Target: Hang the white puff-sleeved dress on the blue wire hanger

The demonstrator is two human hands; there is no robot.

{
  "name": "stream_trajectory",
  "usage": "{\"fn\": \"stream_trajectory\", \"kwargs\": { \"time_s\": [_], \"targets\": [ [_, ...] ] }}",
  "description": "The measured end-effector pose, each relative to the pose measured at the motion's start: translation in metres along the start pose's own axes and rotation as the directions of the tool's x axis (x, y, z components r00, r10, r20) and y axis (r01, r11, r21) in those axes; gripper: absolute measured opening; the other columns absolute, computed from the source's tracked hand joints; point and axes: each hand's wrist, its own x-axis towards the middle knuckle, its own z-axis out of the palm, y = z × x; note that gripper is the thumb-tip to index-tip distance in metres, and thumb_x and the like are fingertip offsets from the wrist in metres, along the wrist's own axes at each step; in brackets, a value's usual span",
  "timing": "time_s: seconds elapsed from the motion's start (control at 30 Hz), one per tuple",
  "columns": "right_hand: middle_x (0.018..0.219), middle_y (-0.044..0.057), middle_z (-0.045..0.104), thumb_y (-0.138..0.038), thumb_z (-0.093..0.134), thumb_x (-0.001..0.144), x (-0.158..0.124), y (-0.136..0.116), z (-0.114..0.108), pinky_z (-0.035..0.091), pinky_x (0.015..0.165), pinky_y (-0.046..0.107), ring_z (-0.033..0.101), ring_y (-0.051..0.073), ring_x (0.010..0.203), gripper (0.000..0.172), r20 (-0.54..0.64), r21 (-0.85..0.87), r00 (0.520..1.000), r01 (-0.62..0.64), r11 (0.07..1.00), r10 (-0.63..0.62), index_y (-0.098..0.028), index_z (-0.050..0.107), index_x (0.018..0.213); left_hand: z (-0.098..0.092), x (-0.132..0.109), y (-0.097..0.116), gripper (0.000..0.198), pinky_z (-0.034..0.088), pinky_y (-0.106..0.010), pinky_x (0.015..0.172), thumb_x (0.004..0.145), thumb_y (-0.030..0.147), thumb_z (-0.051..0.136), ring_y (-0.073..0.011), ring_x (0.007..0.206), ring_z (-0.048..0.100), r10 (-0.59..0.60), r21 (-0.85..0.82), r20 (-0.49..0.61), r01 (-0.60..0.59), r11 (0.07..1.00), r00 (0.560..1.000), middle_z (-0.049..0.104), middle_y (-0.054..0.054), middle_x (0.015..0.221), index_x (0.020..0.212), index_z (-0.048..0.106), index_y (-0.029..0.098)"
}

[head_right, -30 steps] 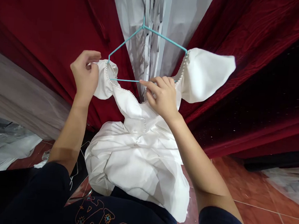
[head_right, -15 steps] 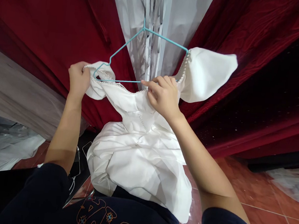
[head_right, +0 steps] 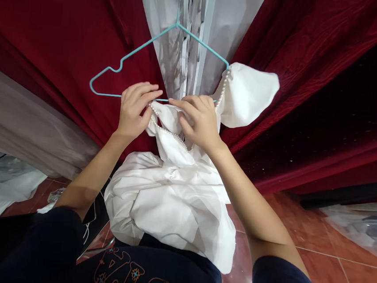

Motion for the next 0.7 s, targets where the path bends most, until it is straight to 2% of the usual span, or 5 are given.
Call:
{"fn": "stream_trajectory", "kwargs": {
  "time_s": [0.1,0.27,0.43,0.6,0.7],
  "targets": [
    [0.127,0.005,0.069,-0.028,0.049,0.101,-0.001,0.003,-0.01,0.044,0.105,0.05,0.062,0.027,0.119,0.036,-0.053,0.024,0.998,0.033,0.999,-0.031,-0.031,0.062,0.134,0.004,0.005,-0.002,0.037,0.044,-0.042,0.098,0.1,0.009,0.048,-0.0256,0.103,0.067,-0.03,-0.022,0.052,0.031,0.999,0.998,0.076,-0.005,0.113,0.125,0.071,0.023],
    [0.137,0.017,0.057,-0.035,0.05,0.103,0.005,0.031,-0.022,0.04,0.11,0.058,0.051,0.035,0.133,0.033,-0.422,-0.198,0.903,-0.179,0.964,0.081,-0.025,0.058,0.134,0.009,0.004,0.0,0.039,0.04,-0.041,0.091,0.098,0.005,0.046,-0.0261,0.096,0.064,-0.051,-0.01,0.039,0.051,0.999,0.998,0.076,-0.005,0.108,0.121,0.072,0.022],
    [0.101,0.011,0.07,-0.016,0.059,0.094,0.021,0.073,-0.036,0.05,0.088,0.043,0.063,0.024,0.098,0.015,-0.535,-0.131,0.844,-0.127,0.983,0.038,-0.024,0.068,0.105,0.005,0.001,0.0,0.043,0.04,-0.039,0.089,0.098,0.004,0.045,-0.0249,0.095,0.064,-0.028,0.058,0.051,0.025,0.998,0.998,0.077,-0.006,0.109,0.125,0.073,0.021],
    [0.082,0.007,0.063,0.002,0.047,0.073,0.025,0.113,-0.067,0.043,0.072,0.033,0.06,0.017,0.076,0.03,-0.738,0.088,0.657,-0.136,0.987,0.156,-0.014,0.069,0.087,0.001,0.0,-0.003,0.045,0.041,-0.038,0.09,0.101,0.004,0.043,-0.0223,0.097,0.064,-0.014,0.051,0.053,0.011,0.999,0.998,0.076,-0.006,0.11,0.132,0.072,0.02],
    [0.08,0.009,0.065,-0.003,0.053,0.079,0.002,0.125,-0.072,0.043,0.067,0.033,0.06,0.016,0.07,0.02,-0.75,0.119,0.615,-0.238,0.964,0.244,-0.011,0.07,0.087,0.005,0.001,-0.006,0.045,0.041,-0.037,0.092,0.101,0.005,0.046,-0.0211,0.098,0.065,-0.028,0.023,0.054,0.026,0.999,0.998,0.076,-0.005,0.11,0.134,0.072,0.02]
  ]
}}
